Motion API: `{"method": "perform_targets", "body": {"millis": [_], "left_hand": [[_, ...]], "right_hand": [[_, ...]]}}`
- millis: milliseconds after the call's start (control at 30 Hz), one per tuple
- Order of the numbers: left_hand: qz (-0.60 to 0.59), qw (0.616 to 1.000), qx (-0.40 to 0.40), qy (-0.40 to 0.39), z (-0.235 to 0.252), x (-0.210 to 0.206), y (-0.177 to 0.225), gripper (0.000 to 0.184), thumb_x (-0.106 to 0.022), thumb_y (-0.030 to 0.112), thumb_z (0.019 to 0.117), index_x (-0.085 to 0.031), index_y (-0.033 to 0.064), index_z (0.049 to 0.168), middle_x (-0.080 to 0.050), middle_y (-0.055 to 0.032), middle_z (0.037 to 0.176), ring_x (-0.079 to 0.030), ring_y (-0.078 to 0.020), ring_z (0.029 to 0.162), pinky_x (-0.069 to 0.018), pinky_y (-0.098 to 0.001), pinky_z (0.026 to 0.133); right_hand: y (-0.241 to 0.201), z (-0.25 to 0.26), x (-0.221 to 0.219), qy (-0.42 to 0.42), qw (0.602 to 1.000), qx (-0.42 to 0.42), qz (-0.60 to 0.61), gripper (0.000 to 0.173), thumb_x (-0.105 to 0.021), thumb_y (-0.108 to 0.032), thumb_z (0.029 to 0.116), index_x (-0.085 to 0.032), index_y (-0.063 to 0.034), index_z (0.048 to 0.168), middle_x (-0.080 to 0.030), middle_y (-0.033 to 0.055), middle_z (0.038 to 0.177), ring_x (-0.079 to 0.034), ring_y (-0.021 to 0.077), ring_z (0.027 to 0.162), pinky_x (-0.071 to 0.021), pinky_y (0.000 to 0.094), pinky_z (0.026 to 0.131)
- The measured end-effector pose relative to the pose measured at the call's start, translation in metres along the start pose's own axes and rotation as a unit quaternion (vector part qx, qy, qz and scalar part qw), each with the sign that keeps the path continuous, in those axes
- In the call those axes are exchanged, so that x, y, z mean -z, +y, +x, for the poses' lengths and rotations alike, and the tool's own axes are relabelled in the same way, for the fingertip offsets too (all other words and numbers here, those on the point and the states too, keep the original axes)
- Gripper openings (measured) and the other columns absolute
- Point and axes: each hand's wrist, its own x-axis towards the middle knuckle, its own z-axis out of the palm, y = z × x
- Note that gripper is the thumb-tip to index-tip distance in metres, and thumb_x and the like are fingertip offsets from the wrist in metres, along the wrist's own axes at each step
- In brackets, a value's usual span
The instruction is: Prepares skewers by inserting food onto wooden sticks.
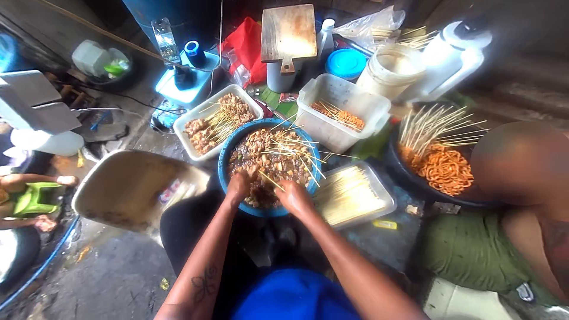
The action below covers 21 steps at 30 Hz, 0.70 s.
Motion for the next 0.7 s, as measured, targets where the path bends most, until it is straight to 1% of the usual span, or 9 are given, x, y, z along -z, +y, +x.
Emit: {"method": "perform_targets", "body": {"millis": [100,133,200,267,333,433,533,633,700], "left_hand": [[0.121,0.992,-0.006,-0.034,-0.009,-0.002,0.018,0.03,-0.044,0.015,0.1094,-0.064,-0.0051,0.12,-0.066,-0.0297,0.117,-0.063,-0.0459,0.116,-0.0466,-0.0643,0.099],[0.141,0.989,-0.019,-0.043,-0.01,-0.004,0.019,0.03,-0.045,0.016,0.1094,-0.065,-0.0036,0.12,-0.067,-0.028,0.116,-0.064,-0.0447,0.115,-0.0474,-0.0636,0.099],[0.142,0.988,-0.046,-0.049,-0.012,-0.008,0.017,0.027,-0.049,0.013,0.1069,-0.067,-0.0035,0.118,-0.069,-0.0263,0.114,-0.066,-0.0425,0.113,-0.0484,-0.0614,0.099],[0.078,0.993,-0.074,-0.057,-0.01,-0.01,0.009,0.027,-0.048,0.009,0.1076,-0.066,-0.0075,0.117,-0.068,-0.0281,0.112,-0.066,-0.0417,0.109,-0.048,-0.0592,0.098],[0.046,0.991,-0.102,-0.075,-0.008,-0.009,0.007,0.026,-0.046,0.007,0.1081,-0.066,-0.0086,0.117,-0.068,-0.0273,0.109,-0.067,-0.0385,0.104,-0.0497,-0.0558,0.097],[0.14,0.981,-0.094,-0.101,-0.014,-0.003,0.018,0.027,-0.046,0.008,0.108,-0.064,-0.0084,0.119,-0.067,-0.0291,0.114,-0.065,-0.0424,0.111,-0.0482,-0.0584,0.1],[0.25,0.96,-0.049,-0.114,-0.027,-0.01,0.03,0.028,-0.051,0.012,0.1056,-0.061,-0.0047,0.125,-0.065,-0.028,0.121,-0.063,-0.0439,0.119,-0.0489,-0.0606,0.101],[0.187,0.976,-0.094,-0.058,-0.046,-0.011,0.028,0.028,-0.051,0.017,0.1083,-0.062,-0.0044,0.124,-0.068,-0.0276,0.112,-0.066,-0.0438,0.11,-0.0505,-0.0606,0.096],[0.133,0.984,-0.107,-0.057,-0.042,-0.008,0.02,0.028,-0.049,0.016,0.1087,-0.063,-0.005,0.12,-0.069,-0.0257,0.108,-0.068,-0.0408,0.106,-0.0507,-0.0581,0.096]], "right_hand": [[-0.01,0.018,-0.006,0.019,0.99,0.082,0.111,0.05,-0.07,-0.02,0.0984,-0.058,-0.0073,0.145,-0.07,0.0236,0.12,-0.068,0.0395,0.109,-0.0506,0.0597,0.098],[-0.016,0.025,-0.007,0.017,0.989,0.093,0.117,0.054,-0.07,-0.019,0.0975,-0.056,-0.008,0.148,-0.069,0.0242,0.123,-0.067,0.0401,0.11,-0.0501,0.0599,0.099],[-0.027,0.035,-0.006,-0.035,0.989,0.103,0.102,0.055,-0.066,-0.012,0.098,-0.052,-0.009,0.151,-0.064,0.0229,0.135,-0.063,0.0392,0.123,-0.0467,0.0586,0.106],[-0.025,0.047,-0.009,-0.083,0.985,0.131,0.08,0.052,-0.066,-0.006,0.0944,-0.057,-0.0055,0.146,-0.064,0.0242,0.134,-0.061,0.0402,0.127,-0.0451,0.0605,0.107],[-0.019,0.054,-0.015,-0.089,0.984,0.149,0.049,0.041,-0.064,-0.006,0.0955,-0.065,-0.0019,0.136,-0.068,0.0252,0.126,-0.063,0.041,0.122,-0.0469,0.0612,0.104],[-0.028,0.041,-0.017,-0.074,0.991,0.093,-0.057,0.029,-0.049,-0.014,0.1066,-0.063,0.0002,0.127,-0.068,0.026,0.119,-0.066,0.0424,0.116,-0.0513,0.0608,0.096],[-0.029,0.033,-0.024,-0.056,0.99,0.051,-0.119,0.03,-0.043,-0.014,0.1093,-0.061,-0.0018,0.13,-0.068,0.0263,0.119,-0.067,0.044,0.113,-0.0537,0.0605,0.09],[-0.02,0.041,-0.021,-0.026,0.993,0.033,-0.112,0.029,-0.045,-0.014,0.1079,-0.066,-0.0009,0.124,-0.069,0.0253,0.118,-0.067,0.0436,0.113,-0.0535,0.0614,0.09],[-0.007,0.052,-0.009,-0.026,0.996,0.006,-0.083,0.032,-0.043,-0.017,0.1089,-0.065,0.0026,0.122,-0.068,0.0275,0.12,-0.066,0.0451,0.116,-0.0515,0.0632,0.094]]}}
